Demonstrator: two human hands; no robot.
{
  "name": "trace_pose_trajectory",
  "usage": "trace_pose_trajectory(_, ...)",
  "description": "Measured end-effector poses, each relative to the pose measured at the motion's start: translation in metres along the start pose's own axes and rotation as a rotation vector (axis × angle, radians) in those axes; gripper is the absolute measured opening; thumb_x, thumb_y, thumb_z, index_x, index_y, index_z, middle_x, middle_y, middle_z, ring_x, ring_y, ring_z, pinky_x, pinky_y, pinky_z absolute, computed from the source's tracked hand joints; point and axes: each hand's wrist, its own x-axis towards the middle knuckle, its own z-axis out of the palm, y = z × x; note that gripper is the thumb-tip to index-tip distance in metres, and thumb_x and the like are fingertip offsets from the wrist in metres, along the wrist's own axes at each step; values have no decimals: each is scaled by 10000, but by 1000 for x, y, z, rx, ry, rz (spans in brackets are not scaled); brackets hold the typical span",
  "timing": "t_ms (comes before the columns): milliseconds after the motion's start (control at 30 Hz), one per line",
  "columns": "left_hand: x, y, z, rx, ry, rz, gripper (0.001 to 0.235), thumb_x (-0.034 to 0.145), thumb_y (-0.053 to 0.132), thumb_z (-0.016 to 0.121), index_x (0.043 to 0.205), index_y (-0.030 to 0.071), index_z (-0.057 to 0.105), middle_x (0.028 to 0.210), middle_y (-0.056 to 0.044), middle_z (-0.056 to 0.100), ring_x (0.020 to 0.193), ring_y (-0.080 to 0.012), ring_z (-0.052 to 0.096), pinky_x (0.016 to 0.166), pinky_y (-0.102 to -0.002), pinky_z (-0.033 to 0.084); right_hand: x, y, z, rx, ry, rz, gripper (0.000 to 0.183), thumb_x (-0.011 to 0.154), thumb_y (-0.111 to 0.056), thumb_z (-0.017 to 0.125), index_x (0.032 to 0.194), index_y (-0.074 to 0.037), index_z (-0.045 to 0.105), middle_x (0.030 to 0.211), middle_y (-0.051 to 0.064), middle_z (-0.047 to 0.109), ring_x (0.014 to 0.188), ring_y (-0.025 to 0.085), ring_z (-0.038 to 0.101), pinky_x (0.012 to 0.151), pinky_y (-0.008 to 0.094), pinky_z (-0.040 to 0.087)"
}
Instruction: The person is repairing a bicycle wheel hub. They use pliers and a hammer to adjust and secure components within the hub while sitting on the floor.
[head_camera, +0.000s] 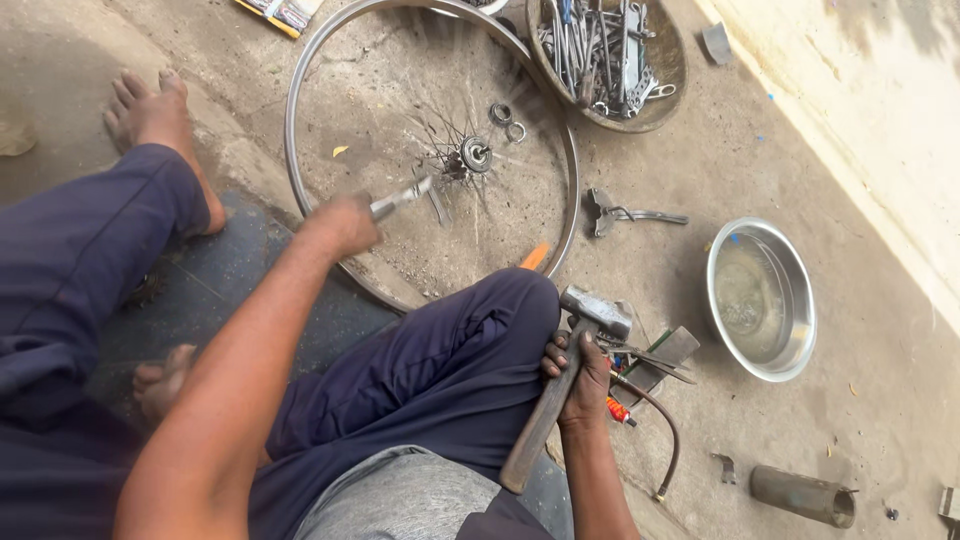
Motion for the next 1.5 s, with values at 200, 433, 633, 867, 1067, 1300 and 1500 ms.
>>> trace_pose_trajectory(200, -16, 31, 9, 121, -234, 124, 436, 913, 353, 731, 1182, 14, 683, 1105, -197, 752, 1009, -310, 734, 921, -462, 585, -4, -1, 9, -156, 82, -66, 237, 1030, -211, 603, 1170, -44, 509, 898, 103, 568, 693, 135, 514, 567, 272, 470)
trace_pose_trajectory(433, -13, 67, -92, 224, 68, 111, 268, 1031, 293, 615, 1178, 72, 650, 932, -140, 729, 785, -250, 720, 761, -472, 614, 8, 1, 22, -239, 143, -68, 255, 1028, -206, 616, 1176, -34, 498, 882, 112, 590, 651, 128, 514, 546, 276, 465)
trace_pose_trajectory(633, 13, 94, -132, 404, 130, 75, 440, 995, 429, 683, 1244, 76, 597, 920, -129, 688, 803, -251, 716, 721, -457, 622, 18, -1, 34, -374, 172, -72, 331, 1008, -208, 621, 1268, -43, 502, 863, 99, 589, 629, 123, 520, 535, 279, 470)
trace_pose_trajectory(867, 40, 96, -130, 484, 101, 106, 468, 981, 383, 702, 1325, 85, 592, 974, -154, 698, 856, -246, 714, 777, -467, 630, 28, -4, 37, -380, 206, -26, 383, 1013, -203, 615, 1333, -15, 523, 848, 94, 595, 612, 121, 522, 511, 274, 470)
trace_pose_trajectory(1067, 40, 94, -126, 489, 109, 108, 475, 960, 369, 718, 1340, 111, 592, 1014, -143, 696, 907, -244, 700, 817, -470, 613, 32, -6, 31, -401, 205, -19, 330, 1012, -196, 613, 1287, -36, 523, 838, 91, 593, 602, 117, 520, 500, 273, 472)
trace_pose_trajectory(1300, 38, 115, -133, 563, 45, 69, 336, 1067, 222, 572, 1383, 107, 559, 1001, -166, 695, 810, -246, 727, 729, -460, 653, 37, -13, 62, -590, 333, 17, 345, 984, -174, 594, 1262, -52, 430, 828, 95, 601, 589, 146, 560, 485, 295, 502)
trace_pose_trajectory(1500, 37, 124, -138, 635, 62, 126, 418, 1061, 357, 557, 1395, 107, 526, 991, -172, 665, 781, -245, 698, 707, -447, 637, 89, -70, 137, -1285, 306, -133, 408, 903, -114, 626, 1284, 6, 545, 804, 111, 640, 570, 166, 602, 495, 294, 544)
